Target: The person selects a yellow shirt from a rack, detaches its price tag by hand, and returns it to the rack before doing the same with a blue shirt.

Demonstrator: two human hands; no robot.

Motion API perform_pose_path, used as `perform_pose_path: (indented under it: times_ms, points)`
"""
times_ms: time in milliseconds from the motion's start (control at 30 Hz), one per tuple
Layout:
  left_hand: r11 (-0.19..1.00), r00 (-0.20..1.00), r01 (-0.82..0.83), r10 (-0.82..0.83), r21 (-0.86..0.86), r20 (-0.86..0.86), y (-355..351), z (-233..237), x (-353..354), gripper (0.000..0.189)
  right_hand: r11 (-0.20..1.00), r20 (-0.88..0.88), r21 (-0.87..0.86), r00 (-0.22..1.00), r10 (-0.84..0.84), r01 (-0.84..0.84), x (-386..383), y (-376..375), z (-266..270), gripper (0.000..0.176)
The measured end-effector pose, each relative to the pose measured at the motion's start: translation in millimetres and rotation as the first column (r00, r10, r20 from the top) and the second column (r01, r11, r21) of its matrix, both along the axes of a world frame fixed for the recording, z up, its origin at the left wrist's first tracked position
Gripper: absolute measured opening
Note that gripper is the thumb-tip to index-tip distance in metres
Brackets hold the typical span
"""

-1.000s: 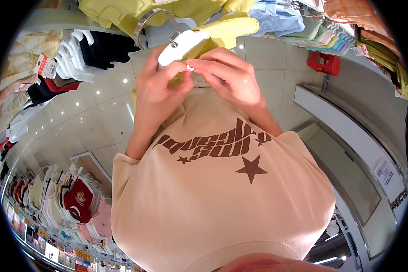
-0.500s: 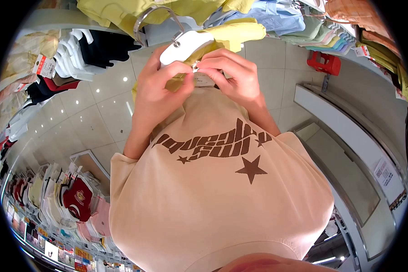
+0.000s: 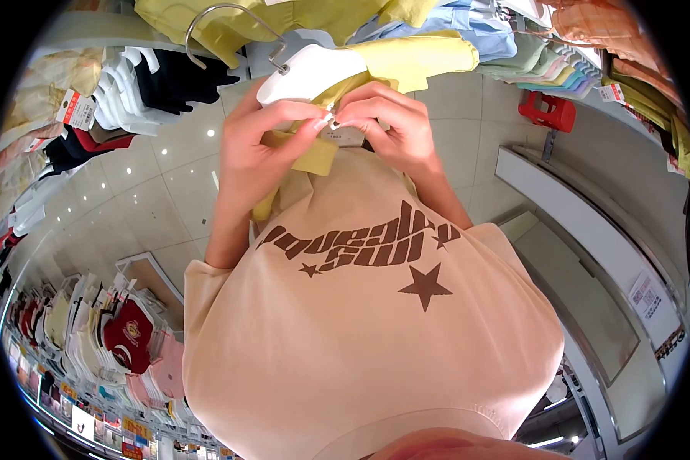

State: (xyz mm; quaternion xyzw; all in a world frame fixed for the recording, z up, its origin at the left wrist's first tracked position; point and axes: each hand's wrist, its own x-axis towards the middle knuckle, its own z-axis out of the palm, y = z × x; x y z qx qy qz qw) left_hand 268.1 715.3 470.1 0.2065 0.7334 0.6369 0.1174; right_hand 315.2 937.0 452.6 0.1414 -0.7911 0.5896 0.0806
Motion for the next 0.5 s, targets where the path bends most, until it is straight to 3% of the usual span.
perform_pose_path:
  times_ms: [167,500]
  points:
    - [0.999,0.988,0.034,-0.03,0.022,-0.152,4.0,-7.3,-4.2,0.018,0.999,0.015,-0.035,1.0,0.002,-0.002,1.5,-5.1,-4.3,0.017]
    - [0.998,0.993,-0.05,0.052,0.025,-0.106,0.5,-9.8,1.6,0.02,0.925,0.185,-0.363,0.982,-0.044,0.11,10.3,-21.7,-6.6,0.019]
